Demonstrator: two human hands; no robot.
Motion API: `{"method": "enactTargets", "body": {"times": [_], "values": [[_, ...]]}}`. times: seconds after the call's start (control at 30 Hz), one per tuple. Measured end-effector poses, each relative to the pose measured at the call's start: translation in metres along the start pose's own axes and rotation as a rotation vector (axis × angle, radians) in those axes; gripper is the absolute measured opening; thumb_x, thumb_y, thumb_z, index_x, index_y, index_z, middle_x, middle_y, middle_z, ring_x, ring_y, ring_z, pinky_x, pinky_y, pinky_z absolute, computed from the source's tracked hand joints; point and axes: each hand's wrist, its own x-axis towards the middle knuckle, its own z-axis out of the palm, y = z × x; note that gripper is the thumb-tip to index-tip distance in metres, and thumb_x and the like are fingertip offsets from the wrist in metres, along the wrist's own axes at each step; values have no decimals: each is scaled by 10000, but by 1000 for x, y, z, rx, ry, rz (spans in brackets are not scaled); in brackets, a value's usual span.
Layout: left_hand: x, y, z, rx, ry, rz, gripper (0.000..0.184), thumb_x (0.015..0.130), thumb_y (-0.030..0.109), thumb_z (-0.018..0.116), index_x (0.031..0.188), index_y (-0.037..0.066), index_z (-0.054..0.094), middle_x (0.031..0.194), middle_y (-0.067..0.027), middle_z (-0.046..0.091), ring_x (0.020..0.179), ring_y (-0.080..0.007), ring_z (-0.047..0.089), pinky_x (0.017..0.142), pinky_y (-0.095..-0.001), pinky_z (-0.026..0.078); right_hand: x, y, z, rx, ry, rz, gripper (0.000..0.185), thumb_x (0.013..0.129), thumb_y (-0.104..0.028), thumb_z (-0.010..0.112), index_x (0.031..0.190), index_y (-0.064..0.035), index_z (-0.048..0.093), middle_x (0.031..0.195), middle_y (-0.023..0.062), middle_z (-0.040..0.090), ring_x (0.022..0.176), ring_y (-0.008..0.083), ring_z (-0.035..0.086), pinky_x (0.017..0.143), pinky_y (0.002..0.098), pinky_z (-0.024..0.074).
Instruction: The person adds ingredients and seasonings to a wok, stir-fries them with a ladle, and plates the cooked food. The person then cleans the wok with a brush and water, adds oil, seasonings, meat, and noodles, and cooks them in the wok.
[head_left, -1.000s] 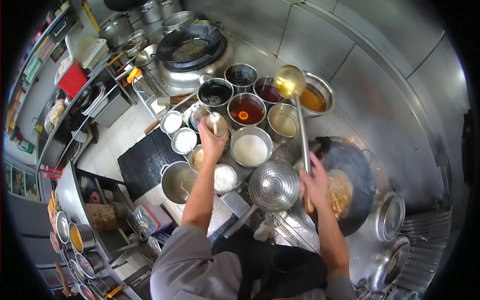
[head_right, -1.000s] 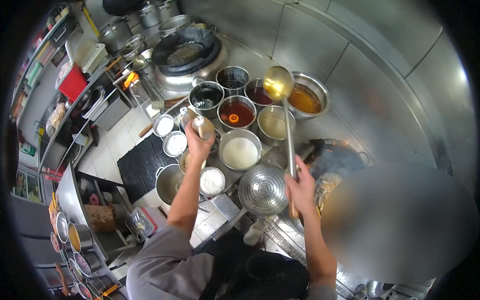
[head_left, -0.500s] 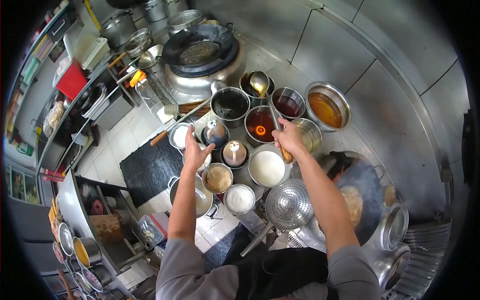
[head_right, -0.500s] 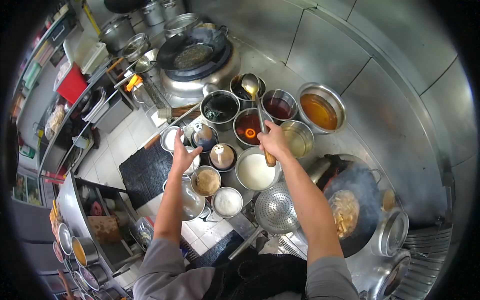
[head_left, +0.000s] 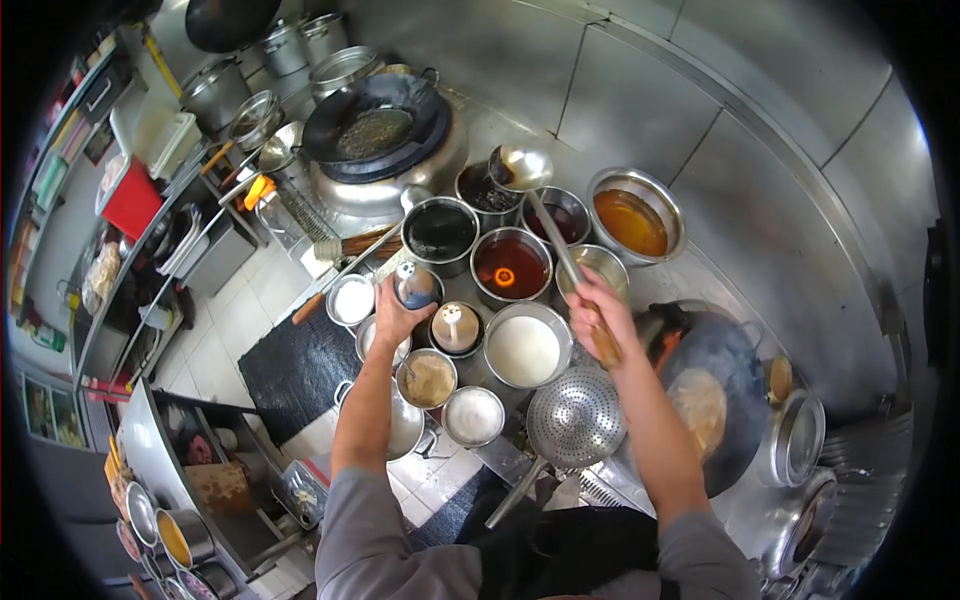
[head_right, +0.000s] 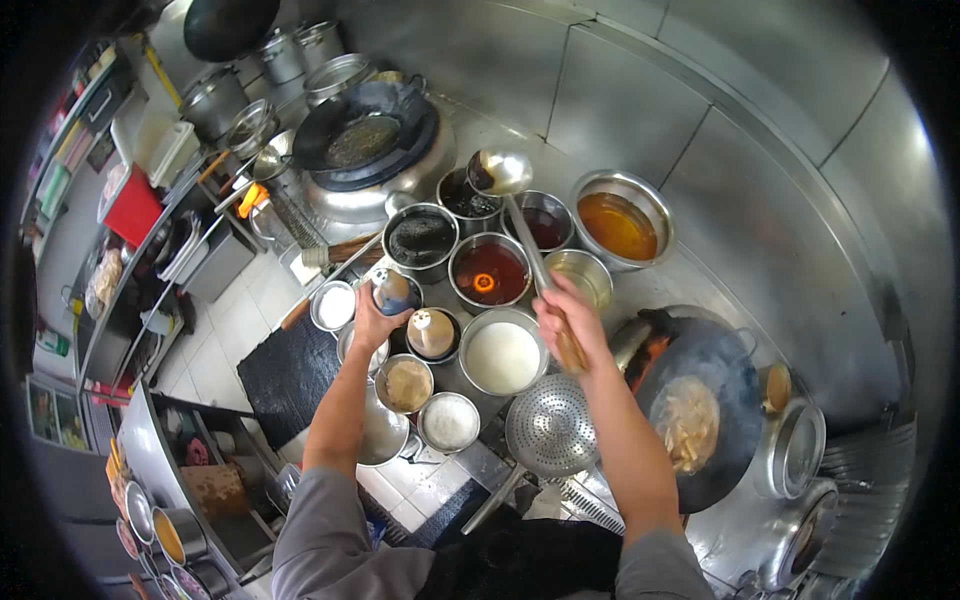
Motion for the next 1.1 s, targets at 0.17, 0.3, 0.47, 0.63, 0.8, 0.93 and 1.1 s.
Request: {"method": "enactTargets", "body": {"times": [0.17, 0.3, 0.47, 0.63, 0.8, 0.93, 1.1], "values": [[-1, 21, -17, -354, 71, -96, 884, 622, 303, 922, 1290, -38, 456, 1122, -189, 605, 1008, -302, 605, 929, -387, 480, -174, -29, -14, -25, 104, -187, 587, 960, -97, 527, 1509, -90, 317, 725, 105, 529, 397, 77, 413, 349, 218, 343], [-5, 56, -62, -525, 207, -60, 807, 677, 186, 909, 1325, -14, 470, 1155, -132, 590, 1006, -220, 578, 905, -335, 477, -333, -13, -36, -376, 595, -276, 604, 916, 23, 539, 1487, -50, 355, 715, 96, 557, 411, 83, 442, 362, 227, 351], [-19, 106, -116, -733, 39, 163, 905, 770, 124, 811, 1486, 0, 273, 1282, -142, 522, 1094, -241, 559, 976, -366, 455, -428, 21, -70, -1173, 1127, 10, 616, 881, 33, 590, 1462, -27, 394, 943, 160, 672, 683, 239, 664, 594, 335, 511], [-42, 192, -98, -631, -324, 250, 1044, 643, 328, 880, 1460, -15, 328, 1297, -138, 524, 1154, -232, 542, 1012, -354, 429, -480, 86, -134, -1763, 1131, -121, 570, 845, -52, 632, 1396, -38, 484, 1144, 304, 635, 973, 452, 649, 864, 468, 529], [-80, 302, -3, -319, -1142, 325, 1041, 619, 428, 867, 1448, 6, 399, 1291, -128, 548, 1153, -233, 544, 1025, -350, 406, -520, 79, -128, -1473, 976, -243, 553, 851, -51, 663, 1383, -30, 510, 976, 252, 691, 861, 354, 696, 770, 405, 539], [-139, 378, 111, 22, -1668, 192, 994, 628, 439, 859, 1426, 23, 437, 1264, -145, 581, 1101, -235, 594, 956, -354, 463, -561, 71, -107, -928, 982, -49, 539, 894, -101, 655, 1411, -55, 508, 700, 105, 629, 509, 101, 560, 519, 284, 485], [-204, 452, 181, 368, -1793, 116, 990, 663, 442, 855, 1438, 16, 411, 1266, -157, 585, 1092, -228, 607, 928, -353, 488, -594, 66, -114, -747, 817, -73, 544, 890, -98, 662, 1412, -71, 515, 674, 83, 629, 496, 113, 551, 495, 299, 468]]}}
